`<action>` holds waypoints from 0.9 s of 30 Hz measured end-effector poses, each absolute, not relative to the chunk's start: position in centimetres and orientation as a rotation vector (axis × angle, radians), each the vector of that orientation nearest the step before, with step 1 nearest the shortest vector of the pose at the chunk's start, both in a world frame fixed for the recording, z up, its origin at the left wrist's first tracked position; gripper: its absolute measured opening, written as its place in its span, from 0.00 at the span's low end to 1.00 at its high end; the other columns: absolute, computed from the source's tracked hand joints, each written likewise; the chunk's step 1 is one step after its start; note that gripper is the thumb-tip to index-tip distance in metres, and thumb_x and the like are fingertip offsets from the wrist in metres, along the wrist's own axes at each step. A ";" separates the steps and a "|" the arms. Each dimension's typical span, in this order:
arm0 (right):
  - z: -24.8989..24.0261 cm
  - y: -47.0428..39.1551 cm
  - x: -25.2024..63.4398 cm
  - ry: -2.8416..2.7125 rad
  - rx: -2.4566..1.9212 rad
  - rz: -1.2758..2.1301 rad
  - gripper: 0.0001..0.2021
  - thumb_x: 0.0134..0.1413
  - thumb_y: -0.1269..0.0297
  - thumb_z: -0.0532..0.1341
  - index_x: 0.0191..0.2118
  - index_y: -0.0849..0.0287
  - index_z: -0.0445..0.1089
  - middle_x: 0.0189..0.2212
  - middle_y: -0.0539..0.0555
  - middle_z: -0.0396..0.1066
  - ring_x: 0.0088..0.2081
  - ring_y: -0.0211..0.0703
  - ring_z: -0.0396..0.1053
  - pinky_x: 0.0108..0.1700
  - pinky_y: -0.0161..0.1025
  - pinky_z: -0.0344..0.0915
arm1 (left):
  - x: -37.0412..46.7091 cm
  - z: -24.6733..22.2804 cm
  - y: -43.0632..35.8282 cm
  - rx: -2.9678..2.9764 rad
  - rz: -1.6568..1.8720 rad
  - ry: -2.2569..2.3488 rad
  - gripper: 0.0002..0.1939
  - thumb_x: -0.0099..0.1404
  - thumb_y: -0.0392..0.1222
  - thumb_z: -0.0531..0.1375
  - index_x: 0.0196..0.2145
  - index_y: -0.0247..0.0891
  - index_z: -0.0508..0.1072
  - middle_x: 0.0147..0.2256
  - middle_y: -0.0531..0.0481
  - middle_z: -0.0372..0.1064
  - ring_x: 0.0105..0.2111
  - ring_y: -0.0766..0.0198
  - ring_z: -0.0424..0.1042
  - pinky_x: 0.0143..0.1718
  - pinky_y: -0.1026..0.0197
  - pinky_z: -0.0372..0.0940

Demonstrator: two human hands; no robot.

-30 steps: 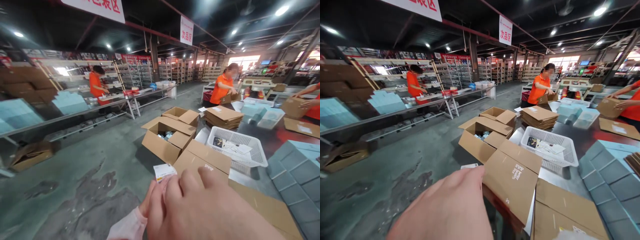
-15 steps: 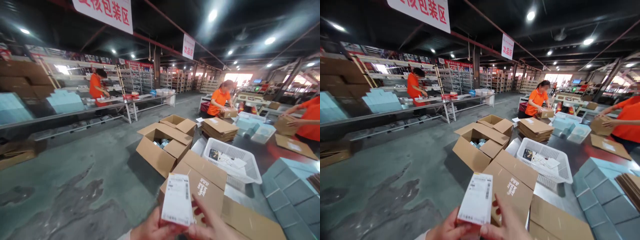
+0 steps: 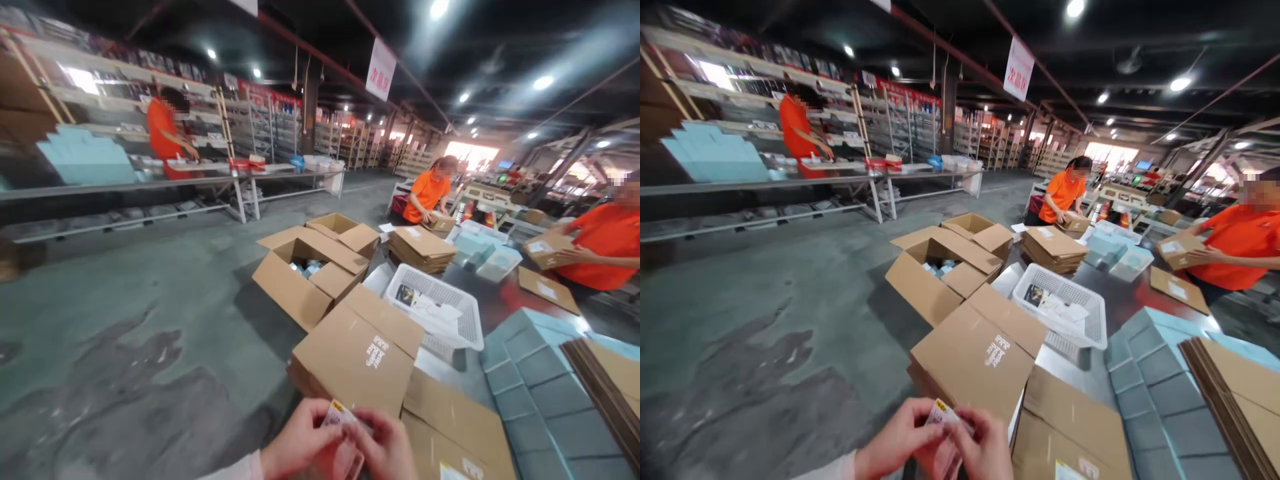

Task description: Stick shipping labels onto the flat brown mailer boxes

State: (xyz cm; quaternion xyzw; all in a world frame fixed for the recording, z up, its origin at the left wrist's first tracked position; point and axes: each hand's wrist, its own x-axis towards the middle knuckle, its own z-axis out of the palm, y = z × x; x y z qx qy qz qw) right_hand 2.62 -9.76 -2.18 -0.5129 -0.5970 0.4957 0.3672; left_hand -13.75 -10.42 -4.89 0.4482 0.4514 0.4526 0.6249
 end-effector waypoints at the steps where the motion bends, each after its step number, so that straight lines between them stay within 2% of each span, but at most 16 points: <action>1: -1.8 -9.8 2.9 -1.615 -1.363 1.226 0.21 0.45 0.44 0.64 0.33 0.58 0.79 0.32 0.60 0.78 0.35 0.55 0.75 0.39 0.44 0.71 | -13.5 -5.3 -10.7 1.024 1.042 1.039 0.23 0.48 0.56 0.68 0.29 0.31 0.76 0.28 0.47 0.73 0.30 0.62 0.68 0.34 0.62 0.61; 3: -1.8 -9.7 3.3 -1.730 -1.433 1.143 0.18 0.49 0.46 0.62 0.32 0.55 0.79 0.32 0.58 0.78 0.35 0.53 0.76 0.39 0.43 0.71 | -12.9 -6.2 -11.0 0.971 1.078 1.108 0.23 0.47 0.58 0.67 0.24 0.32 0.72 0.24 0.51 0.69 0.26 0.65 0.65 0.31 0.64 0.59; 7: -3.5 -8.5 3.3 -1.747 -1.537 1.114 0.16 0.49 0.48 0.62 0.32 0.55 0.79 0.30 0.57 0.78 0.32 0.51 0.75 0.36 0.42 0.71 | -12.1 -8.9 -10.3 0.880 1.139 1.357 0.28 0.48 0.62 0.64 0.14 0.37 0.58 0.15 0.58 0.53 0.20 0.71 0.53 0.23 0.66 0.50; 8: -4.0 -7.7 3.2 -1.739 -1.524 1.113 0.16 0.48 0.48 0.62 0.31 0.56 0.78 0.30 0.57 0.78 0.33 0.50 0.75 0.35 0.41 0.71 | -12.1 -9.6 -9.8 0.861 1.149 1.353 0.27 0.48 0.62 0.64 0.15 0.37 0.60 0.16 0.58 0.55 0.21 0.71 0.54 0.23 0.66 0.51; 10: -5.0 -5.2 3.1 -1.715 -1.479 1.066 0.16 0.47 0.49 0.63 0.27 0.57 0.77 0.32 0.59 0.76 0.35 0.49 0.73 0.34 0.41 0.72 | -12.8 -10.8 -8.8 0.818 1.125 1.240 0.23 0.45 0.58 0.68 0.24 0.34 0.69 0.22 0.54 0.66 0.24 0.68 0.62 0.27 0.66 0.57; 12: -5.9 -1.3 3.0 -1.698 -1.513 0.931 0.16 0.45 0.49 0.63 0.26 0.58 0.75 0.37 0.60 0.73 0.38 0.50 0.72 0.34 0.41 0.71 | -14.1 -11.8 -7.6 0.774 0.988 1.061 0.30 0.39 0.54 0.72 0.36 0.31 0.74 0.32 0.47 0.74 0.31 0.62 0.69 0.34 0.63 0.63; 13: -6.4 1.0 2.9 -1.694 -1.569 0.847 0.15 0.45 0.50 0.64 0.26 0.59 0.75 0.39 0.61 0.72 0.40 0.50 0.71 0.36 0.41 0.71 | -15.0 -12.4 -7.1 0.753 0.898 0.992 0.33 0.38 0.53 0.73 0.40 0.30 0.75 0.35 0.44 0.75 0.33 0.59 0.71 0.37 0.61 0.65; 15: -7.6 5.7 2.8 -1.694 -1.712 0.689 0.14 0.45 0.54 0.64 0.27 0.62 0.75 0.43 0.64 0.70 0.45 0.51 0.69 0.45 0.44 0.69 | -16.7 -13.5 -6.5 0.731 0.763 0.925 0.33 0.38 0.53 0.73 0.39 0.27 0.77 0.36 0.40 0.76 0.36 0.55 0.73 0.41 0.58 0.66; 17: -8.8 9.6 2.6 -1.669 -1.830 0.588 0.15 0.45 0.57 0.64 0.34 0.65 0.76 0.48 0.68 0.66 0.50 0.56 0.65 0.53 0.49 0.62 | -18.1 -14.6 -6.9 0.731 0.729 0.925 0.31 0.41 0.53 0.71 0.39 0.28 0.78 0.36 0.40 0.77 0.38 0.55 0.75 0.43 0.58 0.67; 18: -9.3 10.9 2.4 -1.634 -1.875 0.550 0.19 0.45 0.58 0.64 0.41 0.67 0.75 0.52 0.70 0.63 0.54 0.60 0.62 0.55 0.53 0.58 | -18.6 -15.2 -7.4 0.745 0.726 0.943 0.30 0.43 0.54 0.70 0.39 0.29 0.79 0.35 0.43 0.77 0.38 0.55 0.75 0.43 0.58 0.67; 21: -10.4 11.8 1.2 -1.727 -1.962 0.407 0.33 0.49 0.57 0.63 0.59 0.68 0.61 0.63 0.71 0.50 0.63 0.64 0.46 0.62 0.60 0.42 | -19.8 -16.2 -10.6 0.760 0.693 1.011 0.26 0.46 0.58 0.66 0.33 0.32 0.81 0.26 0.54 0.76 0.33 0.55 0.75 0.36 0.61 0.68; 24: -11.0 9.0 -1.2 -2.068 -2.008 0.369 0.37 0.57 0.49 0.56 0.65 0.67 0.50 0.67 0.67 0.39 0.67 0.61 0.33 0.64 0.62 0.27 | -22.1 -16.0 -13.9 0.643 0.696 1.135 0.21 0.42 0.57 0.69 0.28 0.37 0.80 0.23 0.53 0.76 0.26 0.56 0.74 0.28 0.62 0.69; 27: -11.6 5.2 -4.0 -1.894 -2.237 0.381 0.41 0.59 0.42 0.48 0.66 0.71 0.44 0.67 0.70 0.33 0.67 0.66 0.26 0.61 0.68 0.23 | -25.8 -14.1 -12.7 0.488 0.697 1.307 0.24 0.39 0.57 0.71 0.33 0.42 0.78 0.26 0.51 0.77 0.27 0.52 0.75 0.26 0.57 0.71</action>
